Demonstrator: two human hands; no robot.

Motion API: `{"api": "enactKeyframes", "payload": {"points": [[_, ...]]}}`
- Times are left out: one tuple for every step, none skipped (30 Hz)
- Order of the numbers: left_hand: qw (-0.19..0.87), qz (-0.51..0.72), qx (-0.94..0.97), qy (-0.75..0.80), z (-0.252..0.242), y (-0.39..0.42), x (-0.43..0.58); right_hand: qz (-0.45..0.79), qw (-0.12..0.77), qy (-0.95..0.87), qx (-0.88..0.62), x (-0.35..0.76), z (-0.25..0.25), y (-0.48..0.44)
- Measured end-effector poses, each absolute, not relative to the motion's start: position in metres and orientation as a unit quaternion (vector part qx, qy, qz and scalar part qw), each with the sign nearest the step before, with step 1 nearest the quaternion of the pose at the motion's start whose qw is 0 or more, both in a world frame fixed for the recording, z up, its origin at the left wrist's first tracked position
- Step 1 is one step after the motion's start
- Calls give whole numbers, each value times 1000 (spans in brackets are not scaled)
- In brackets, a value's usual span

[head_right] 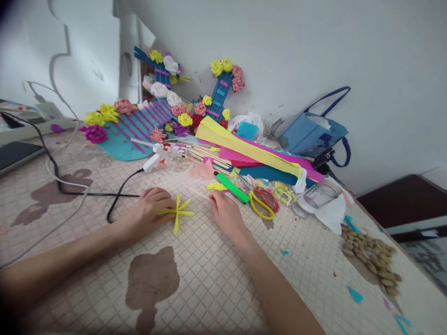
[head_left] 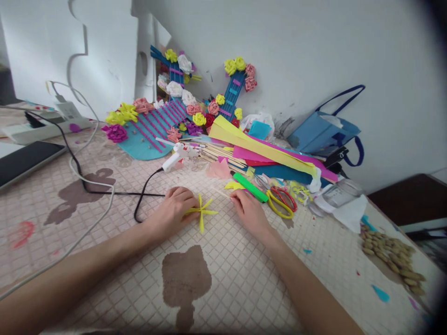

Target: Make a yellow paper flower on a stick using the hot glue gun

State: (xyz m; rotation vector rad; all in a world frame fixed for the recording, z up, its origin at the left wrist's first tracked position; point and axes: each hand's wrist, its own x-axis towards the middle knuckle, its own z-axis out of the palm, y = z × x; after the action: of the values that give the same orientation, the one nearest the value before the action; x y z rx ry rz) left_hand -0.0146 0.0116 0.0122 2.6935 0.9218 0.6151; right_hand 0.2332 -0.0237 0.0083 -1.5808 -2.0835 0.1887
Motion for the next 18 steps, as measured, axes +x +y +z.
{"api": "enactKeyframes", "payload": {"points": [[104,208,920,317,13,12,-15,79,263,-767,-580,233,9,-24],[93,206,920,321,14,12,-16,89,270,-767,-575,232,9,-25],[83,205,920,324,16,12,-16,94,277,-767,-570,231,10,-26],[74,204,919,328,17,12,-17,96,283,-769,-566,230,11,-26],[67,204,919,330,18,12,-18,93,287,-770,-562,229,11,-27],[63,204,919,331,19,12,-18,87,291,-772,-559,228,12,-28],[62,205,919,332,20,13,-19,81,294,-774,-556,227,13,-29],[62,206,918,332,21,13,-19,77,296,-775,-553,226,13,-29],[62,208,918,332,21,13,-19,75,297,-776,-551,225,14,-30],[62,211,917,333,21,14,-19,74,297,-777,-550,224,14,-30],[63,216,916,333,20,14,-19,75,295,-778,-550,224,15,-31],[63,222,914,335,20,15,-18,77,292,-777,-552,224,15,-31],[65,229,911,338,19,15,-18,79,290,-777,-554,223,15,-31],[68,236,907,343,19,15,-18,82,288,-776,-555,223,15,-31],[71,245,901,350,18,15,-18,84,287,-776,-555,223,15,-31],[73,257,895,357,18,15,-17,86,288,-777,-554,222,15,-32],[75,272,888,363,18,15,-17,86,289,-778,-551,221,15,-32],[74,287,882,366,18,15,-17,85,290,-780,-548,220,15,-33]]}}
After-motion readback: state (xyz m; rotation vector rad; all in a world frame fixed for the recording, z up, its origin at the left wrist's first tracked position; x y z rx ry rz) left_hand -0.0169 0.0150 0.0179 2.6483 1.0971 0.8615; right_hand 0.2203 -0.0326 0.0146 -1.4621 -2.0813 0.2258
